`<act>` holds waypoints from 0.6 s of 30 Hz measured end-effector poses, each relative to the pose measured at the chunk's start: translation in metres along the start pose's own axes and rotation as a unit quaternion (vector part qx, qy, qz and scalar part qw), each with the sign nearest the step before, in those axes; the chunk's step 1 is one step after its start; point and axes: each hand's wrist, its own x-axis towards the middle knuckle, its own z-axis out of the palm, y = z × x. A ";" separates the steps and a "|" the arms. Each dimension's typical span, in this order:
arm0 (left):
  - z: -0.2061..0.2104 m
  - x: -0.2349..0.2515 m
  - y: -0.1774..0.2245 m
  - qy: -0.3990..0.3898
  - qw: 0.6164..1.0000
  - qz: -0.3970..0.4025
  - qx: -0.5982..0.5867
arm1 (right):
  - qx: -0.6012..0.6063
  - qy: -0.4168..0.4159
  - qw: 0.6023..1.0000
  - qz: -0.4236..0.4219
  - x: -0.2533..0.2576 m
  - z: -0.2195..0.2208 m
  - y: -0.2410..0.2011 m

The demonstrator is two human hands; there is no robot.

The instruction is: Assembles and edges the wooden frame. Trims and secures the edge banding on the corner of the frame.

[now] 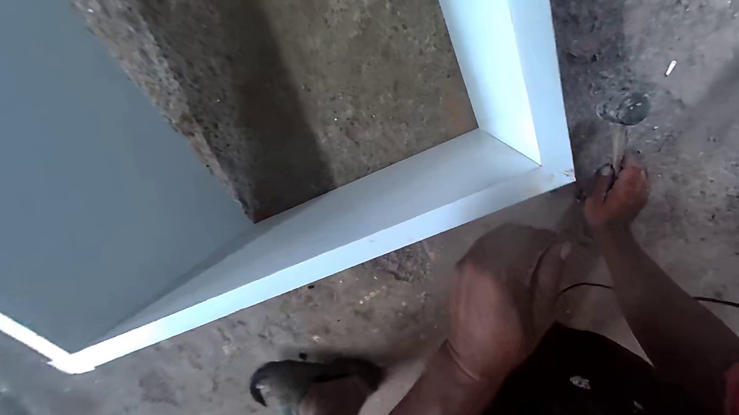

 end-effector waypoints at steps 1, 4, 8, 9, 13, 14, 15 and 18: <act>-0.004 -0.001 0.007 0.029 0.995 0.063 0.070 | -0.001 -0.012 1.000 0.012 -0.002 -0.002 0.000; -0.030 0.012 0.017 0.108 0.956 0.179 0.207 | 0.007 -0.032 0.999 0.040 0.001 -0.002 -0.003; -0.062 0.060 0.029 0.094 0.945 0.187 0.251 | 0.010 -0.046 0.997 0.056 0.002 -0.007 -0.006; -0.061 0.072 0.031 0.079 0.949 0.164 0.257 | 0.011 -0.048 0.997 0.053 0.004 -0.008 -0.010; -0.059 0.084 0.028 0.086 0.965 0.150 0.195 | 0.053 -0.081 0.993 0.066 0.006 -0.021 -0.011; -0.060 0.072 0.022 0.103 0.958 0.204 0.172 | 0.100 -0.111 0.985 0.083 0.010 -0.029 -0.010; -0.061 0.053 0.012 0.087 0.953 0.245 0.154 | 0.162 -0.135 0.972 0.101 0.014 -0.038 -0.007; -0.044 -0.026 -0.064 -0.064 0.966 0.162 0.189 | 0.331 -0.148 0.914 0.182 -0.002 -0.064 0.005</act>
